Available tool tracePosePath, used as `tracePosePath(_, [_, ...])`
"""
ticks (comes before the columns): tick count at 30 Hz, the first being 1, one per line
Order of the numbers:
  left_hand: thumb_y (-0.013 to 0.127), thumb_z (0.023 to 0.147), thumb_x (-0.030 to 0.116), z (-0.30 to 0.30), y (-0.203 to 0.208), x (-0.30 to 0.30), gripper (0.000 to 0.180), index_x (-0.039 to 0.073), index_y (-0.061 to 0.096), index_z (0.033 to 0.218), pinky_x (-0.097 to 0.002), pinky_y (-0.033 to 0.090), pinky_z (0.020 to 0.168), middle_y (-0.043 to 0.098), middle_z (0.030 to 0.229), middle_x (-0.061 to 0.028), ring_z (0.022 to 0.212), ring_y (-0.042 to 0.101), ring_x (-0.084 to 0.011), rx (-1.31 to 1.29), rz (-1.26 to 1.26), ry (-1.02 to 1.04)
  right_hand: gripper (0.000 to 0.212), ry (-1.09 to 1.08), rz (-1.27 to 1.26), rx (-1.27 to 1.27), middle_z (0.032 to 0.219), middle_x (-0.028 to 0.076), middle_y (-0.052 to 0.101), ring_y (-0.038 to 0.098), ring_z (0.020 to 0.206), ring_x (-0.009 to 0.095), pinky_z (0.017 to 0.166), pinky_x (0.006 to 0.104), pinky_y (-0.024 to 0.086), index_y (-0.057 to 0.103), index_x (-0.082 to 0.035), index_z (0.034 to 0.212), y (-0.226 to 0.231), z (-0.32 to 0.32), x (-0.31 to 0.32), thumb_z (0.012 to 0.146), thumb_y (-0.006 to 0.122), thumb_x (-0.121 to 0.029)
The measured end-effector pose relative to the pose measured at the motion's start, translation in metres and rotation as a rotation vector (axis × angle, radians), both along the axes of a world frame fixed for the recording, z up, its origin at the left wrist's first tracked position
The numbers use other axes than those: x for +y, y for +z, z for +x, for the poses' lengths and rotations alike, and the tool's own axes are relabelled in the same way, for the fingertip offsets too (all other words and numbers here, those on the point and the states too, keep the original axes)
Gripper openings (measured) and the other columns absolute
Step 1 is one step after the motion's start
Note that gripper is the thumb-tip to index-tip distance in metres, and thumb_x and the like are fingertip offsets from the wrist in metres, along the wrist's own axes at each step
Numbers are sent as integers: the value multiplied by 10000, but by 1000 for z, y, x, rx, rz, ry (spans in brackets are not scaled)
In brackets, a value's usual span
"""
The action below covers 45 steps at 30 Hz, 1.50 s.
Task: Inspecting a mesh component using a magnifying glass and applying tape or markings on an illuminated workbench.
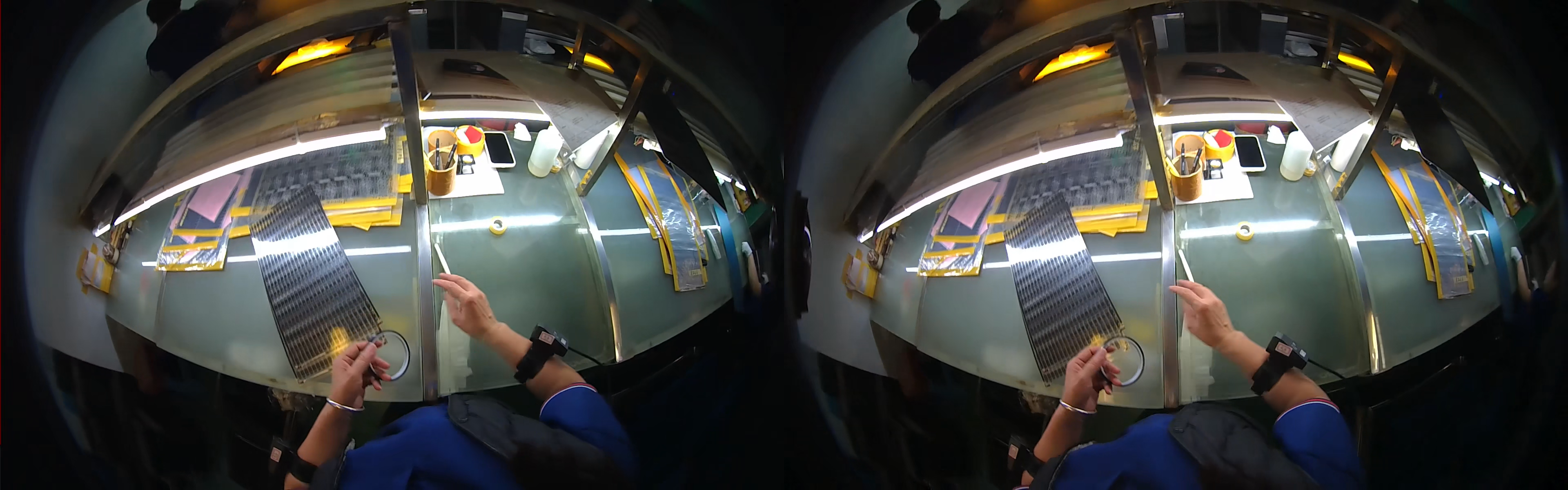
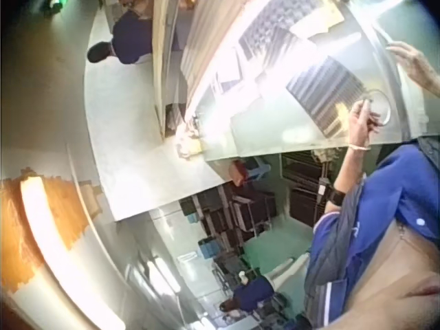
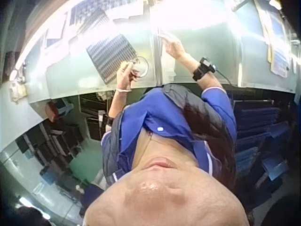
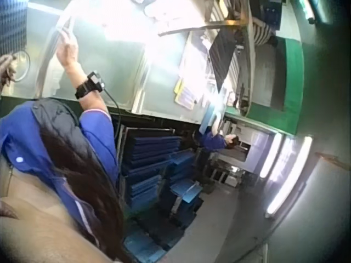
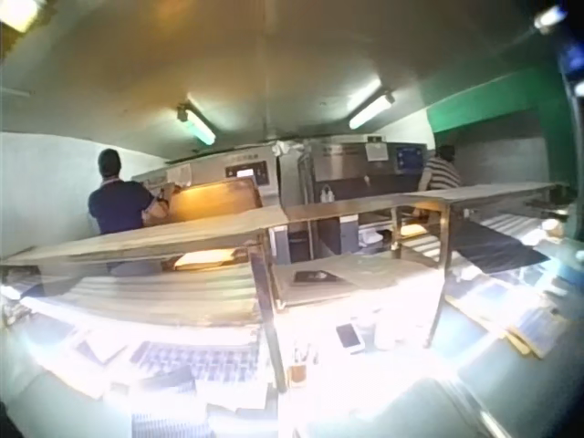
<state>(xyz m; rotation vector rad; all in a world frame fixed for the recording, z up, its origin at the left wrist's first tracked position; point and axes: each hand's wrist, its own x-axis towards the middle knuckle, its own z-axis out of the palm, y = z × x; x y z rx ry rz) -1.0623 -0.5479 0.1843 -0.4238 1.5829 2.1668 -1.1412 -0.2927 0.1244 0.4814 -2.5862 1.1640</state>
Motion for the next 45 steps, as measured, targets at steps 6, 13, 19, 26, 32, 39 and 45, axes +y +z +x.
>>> tracePosePath(6, [456,951,215,18,16,-43,293,-29,568,1067,-189,423,389,624,688,-75,524,604,-132,124,155,-9,285,483,-851,-705,886,82,596,592,765,125,686,258,491,486,-19,1142,48,65,-103,980,399,-238])
tracePosePath(13, [655,829,87,57,12,-82,225,-42,612,1009,-193,474,487,662,779,-69,663,626,-102,206,-28,44,331,314,-1220,-919,652,35,489,513,581,126,611,284,503,479,-33,935,60,97,-154,988,336,-328])
tracePosePath(19, [661,825,79,77,18,-101,208,-55,633,982,-211,487,529,666,788,-92,636,604,-93,363,-29,131,311,334,-1285,-943,733,53,528,553,661,130,650,325,529,514,-22,952,65,116,-170,982,375,-298])
tracePosePath(26, [460,956,249,95,14,-119,320,-30,563,1074,-218,472,552,637,828,-73,655,588,-101,162,461,132,314,359,-1318,-1130,759,50,551,569,684,134,680,334,540,523,-11,969,75,136,-177,976,371,-286])
tracePosePath(32, [471,952,232,99,10,-118,309,-29,558,1094,-205,491,578,634,855,-73,687,599,-99,85,599,186,303,356,-1464,-1342,827,68,592,607,760,161,750,348,540,530,-15,990,68,135,-173,969,375,-274])
tracePosePath(39, [500,922,142,103,-4,-129,253,-63,557,1060,-225,480,573,644,807,-96,676,614,-133,-121,918,261,354,647,-1602,-1311,1098,162,595,574,1061,220,942,371,455,473,22,1198,81,139,-171,952,406,-225])
tracePosePath(45, [516,909,132,111,-15,-121,186,-35,569,969,-207,465,565,617,777,-66,653,553,-113,-271,914,264,389,756,-1384,-1193,1203,162,540,528,1134,249,1012,373,401,390,31,1296,99,143,-175,945,429,-134])
